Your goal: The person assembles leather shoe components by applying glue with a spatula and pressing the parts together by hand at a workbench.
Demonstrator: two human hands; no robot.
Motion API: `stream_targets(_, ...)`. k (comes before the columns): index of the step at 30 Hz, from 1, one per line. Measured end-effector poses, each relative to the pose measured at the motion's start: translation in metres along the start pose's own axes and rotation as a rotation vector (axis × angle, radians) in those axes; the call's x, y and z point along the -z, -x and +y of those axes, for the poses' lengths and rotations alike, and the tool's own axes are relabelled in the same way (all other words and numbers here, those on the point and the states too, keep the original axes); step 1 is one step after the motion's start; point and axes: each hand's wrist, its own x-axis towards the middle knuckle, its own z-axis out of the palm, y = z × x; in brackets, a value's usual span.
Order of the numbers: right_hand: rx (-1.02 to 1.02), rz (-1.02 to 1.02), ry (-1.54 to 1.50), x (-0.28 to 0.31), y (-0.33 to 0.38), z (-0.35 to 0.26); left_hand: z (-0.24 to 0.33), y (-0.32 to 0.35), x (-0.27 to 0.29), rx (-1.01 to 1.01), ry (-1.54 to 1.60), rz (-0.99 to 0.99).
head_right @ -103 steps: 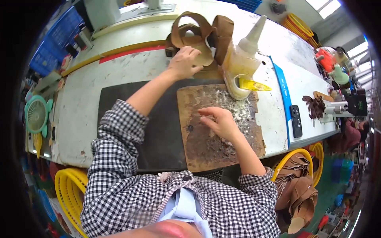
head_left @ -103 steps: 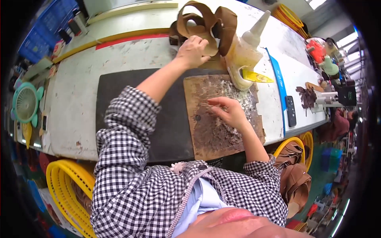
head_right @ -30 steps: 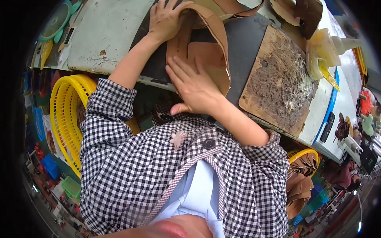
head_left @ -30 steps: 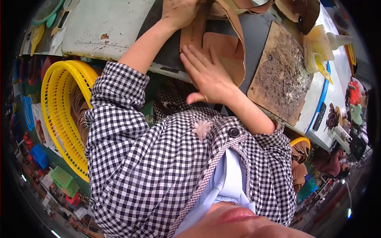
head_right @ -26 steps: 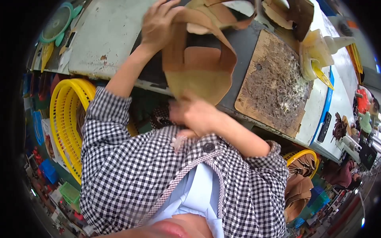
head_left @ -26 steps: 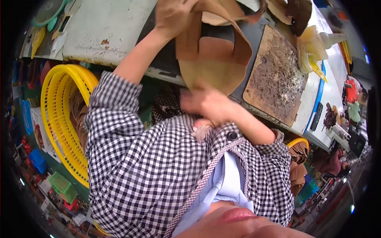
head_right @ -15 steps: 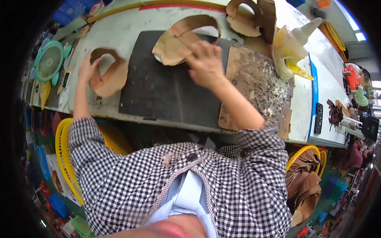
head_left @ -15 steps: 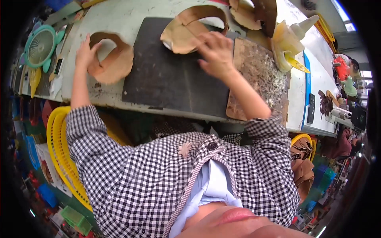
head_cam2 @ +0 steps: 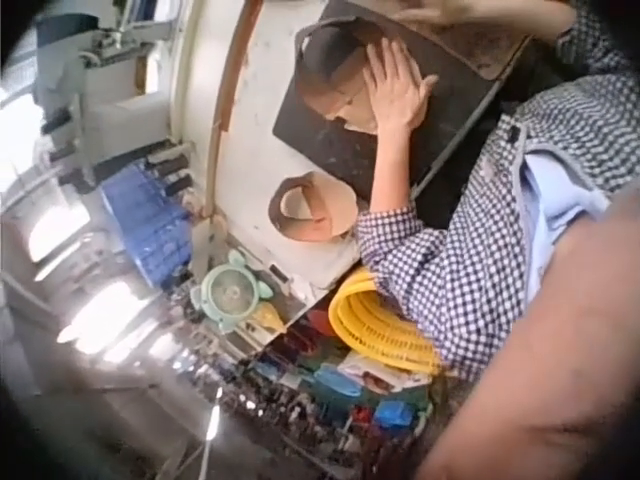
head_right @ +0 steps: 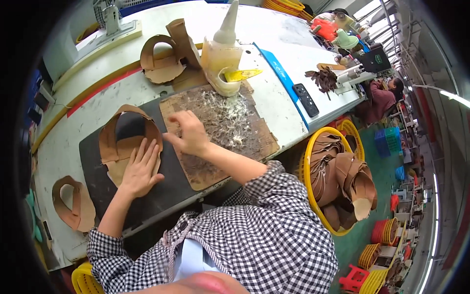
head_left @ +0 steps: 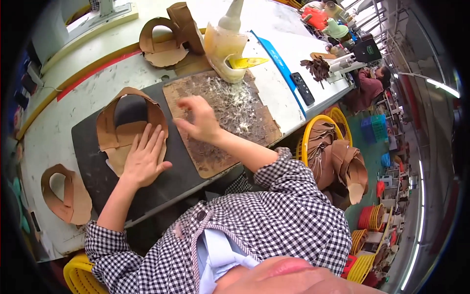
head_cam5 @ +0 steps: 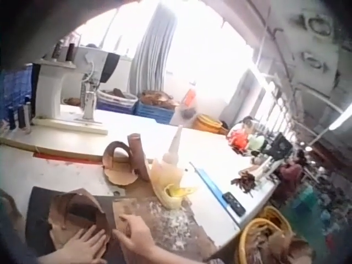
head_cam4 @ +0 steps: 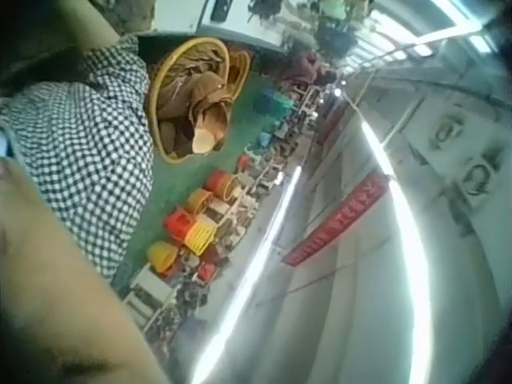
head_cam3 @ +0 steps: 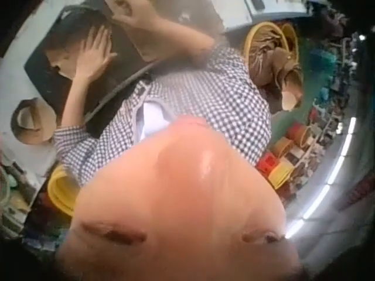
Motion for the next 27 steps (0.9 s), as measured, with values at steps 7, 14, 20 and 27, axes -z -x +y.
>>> stream_targets(7,-0.075,-0.221,0.369,-0.050,-0.039,0.007,0.024,0.009,0.017,0.036,0.190,-0.027)
stream_targets(14,-0.051,-0.289,0.405,-0.089,-0.067,-0.002,0.041,0.011,0.030,0.177,0.272,-0.105)
stream_targets(20,0.413,0.069,0.369,-0.056,-0.063,-0.039,0.031,0.012,0.039,0.244,1.131,0.777)
stream_targets(27,0.609,-0.638,0.239,-0.110,0.016,-0.090,-0.102,0.041,0.011,0.545,-0.135,0.651)
